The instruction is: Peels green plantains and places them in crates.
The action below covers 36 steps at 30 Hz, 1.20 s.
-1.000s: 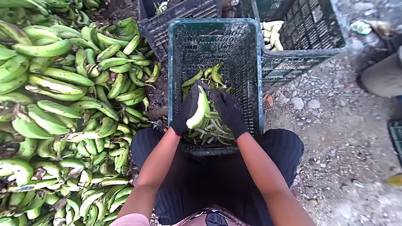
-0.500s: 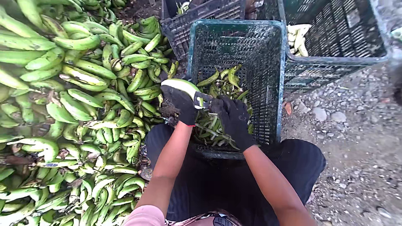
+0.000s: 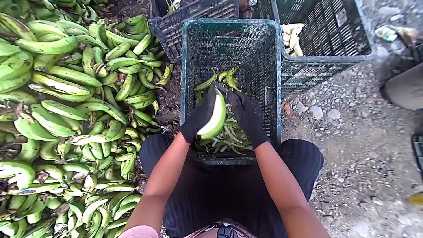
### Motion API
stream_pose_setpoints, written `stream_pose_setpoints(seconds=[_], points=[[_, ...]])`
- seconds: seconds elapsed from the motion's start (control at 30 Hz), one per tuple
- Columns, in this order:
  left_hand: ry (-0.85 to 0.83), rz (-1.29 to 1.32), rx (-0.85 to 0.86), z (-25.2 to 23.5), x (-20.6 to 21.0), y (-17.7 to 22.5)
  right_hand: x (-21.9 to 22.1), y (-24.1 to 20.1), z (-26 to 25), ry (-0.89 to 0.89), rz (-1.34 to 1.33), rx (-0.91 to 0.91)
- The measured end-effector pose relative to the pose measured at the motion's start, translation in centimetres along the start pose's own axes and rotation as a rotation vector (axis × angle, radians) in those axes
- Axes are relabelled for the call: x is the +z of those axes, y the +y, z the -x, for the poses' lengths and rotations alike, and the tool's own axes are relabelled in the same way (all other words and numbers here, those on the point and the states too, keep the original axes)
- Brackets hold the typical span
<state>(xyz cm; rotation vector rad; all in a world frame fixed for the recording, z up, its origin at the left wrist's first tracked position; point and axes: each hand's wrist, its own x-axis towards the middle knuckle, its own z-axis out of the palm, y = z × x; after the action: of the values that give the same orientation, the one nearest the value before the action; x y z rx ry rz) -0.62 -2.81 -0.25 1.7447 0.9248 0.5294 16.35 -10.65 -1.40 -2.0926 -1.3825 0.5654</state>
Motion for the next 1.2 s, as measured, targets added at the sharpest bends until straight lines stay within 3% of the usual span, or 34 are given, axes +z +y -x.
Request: stream_pose_setpoints(seconds=[0.07,0.17,0.33,0.4,0.5,0.67,0.83,0.97,1.1,1.2], points=[[0.015,-0.037,-0.02,0.6,1.0,0.4,-0.2,0.9,-0.5,-0.058,-0.176,-0.002],[0.297,0.336,-0.051,-0.8,1.2,0.2,0.4,1.1,-0.1,-0.011,-0.153,0.017],[0.755,1.024,-0.06,-1.8,-0.9,1.5,2.8,0.3,1.8,0.213,0.079,-0.368],[0.8,1.088,-0.022,-1.1,-1.4,0.9,4.2,0.2,2.1,0.319,0.082,-0.476],[0.867,1.046,-0.052,-1.0,-1.7,0.9,4.2,-0.4,2.5,0.319,0.085,-0.472],[0.702,0.727,-0.058,-0.9,-1.0,1.8,1.6,-1.0,2.4,0.103,0.032,-0.243],[0.585,0.671,-0.095,-0.9,-0.4,1.1,2.1,-0.4,2.6,0.281,0.212,-0.315],[0.547,0.594,-0.061,-1.3,-0.9,0.4,2.4,-1.0,1.8,0.299,0.215,-0.263],[0.252,0.102,0.183,-1.3,0.0,-0.5,0.9,-1.1,0.4,0.002,-0.012,0.006],[-0.004,-0.111,0.114,0.4,1.0,1.3,-0.3,0.3,0.1,-0.096,-0.209,0.083]])
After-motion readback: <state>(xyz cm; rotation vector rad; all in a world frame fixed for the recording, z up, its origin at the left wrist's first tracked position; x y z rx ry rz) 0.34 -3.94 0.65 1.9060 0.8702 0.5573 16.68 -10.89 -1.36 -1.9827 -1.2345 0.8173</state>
